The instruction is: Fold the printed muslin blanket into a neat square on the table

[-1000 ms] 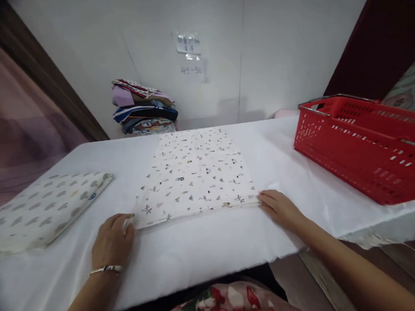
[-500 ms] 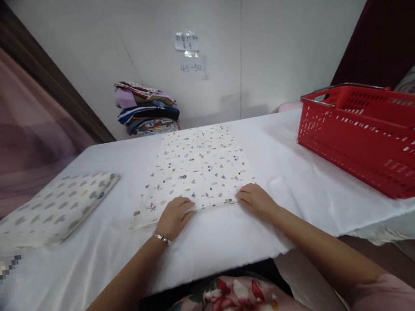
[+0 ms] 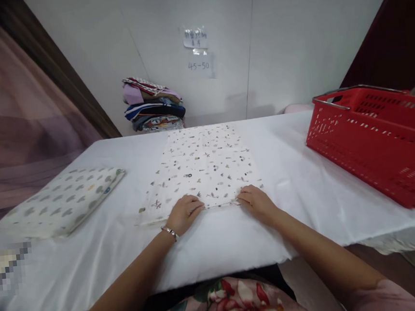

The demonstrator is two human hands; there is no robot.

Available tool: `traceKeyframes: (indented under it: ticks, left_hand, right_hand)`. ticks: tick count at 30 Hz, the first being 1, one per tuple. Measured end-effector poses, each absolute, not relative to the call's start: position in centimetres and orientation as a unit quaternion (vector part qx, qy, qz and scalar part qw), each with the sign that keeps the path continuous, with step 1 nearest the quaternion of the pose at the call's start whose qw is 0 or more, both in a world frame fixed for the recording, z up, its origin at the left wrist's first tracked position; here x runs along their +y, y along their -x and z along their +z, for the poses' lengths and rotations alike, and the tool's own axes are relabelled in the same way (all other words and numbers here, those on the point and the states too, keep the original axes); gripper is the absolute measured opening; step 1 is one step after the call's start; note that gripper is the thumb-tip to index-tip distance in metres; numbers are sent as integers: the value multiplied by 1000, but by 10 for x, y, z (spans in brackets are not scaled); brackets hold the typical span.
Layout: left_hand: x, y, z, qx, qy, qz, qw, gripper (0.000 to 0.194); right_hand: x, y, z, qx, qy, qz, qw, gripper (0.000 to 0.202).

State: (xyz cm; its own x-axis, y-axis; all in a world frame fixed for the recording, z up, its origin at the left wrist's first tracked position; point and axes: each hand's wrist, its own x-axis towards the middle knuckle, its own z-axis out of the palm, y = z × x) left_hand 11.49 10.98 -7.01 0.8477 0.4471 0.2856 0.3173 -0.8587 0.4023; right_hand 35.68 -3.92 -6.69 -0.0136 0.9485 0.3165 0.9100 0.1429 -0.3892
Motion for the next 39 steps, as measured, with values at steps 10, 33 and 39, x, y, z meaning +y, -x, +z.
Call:
traceKeyframes:
  ticks: [10, 33, 39]
  left_hand:
    - [110, -116, -75, 239, -923, 212, 213, 24]
    - [108, -120, -84, 232, -949, 194, 94, 28]
    - [107, -121, -87, 225, -947, 216, 79, 20]
  right_hand:
    - [-41, -357, -72, -737, 638, 10, 225, 23]
    - [-42, -355, -72, -743, 641, -6, 191, 24]
    - [-42, -354, -74, -744, 636, -28, 203, 25]
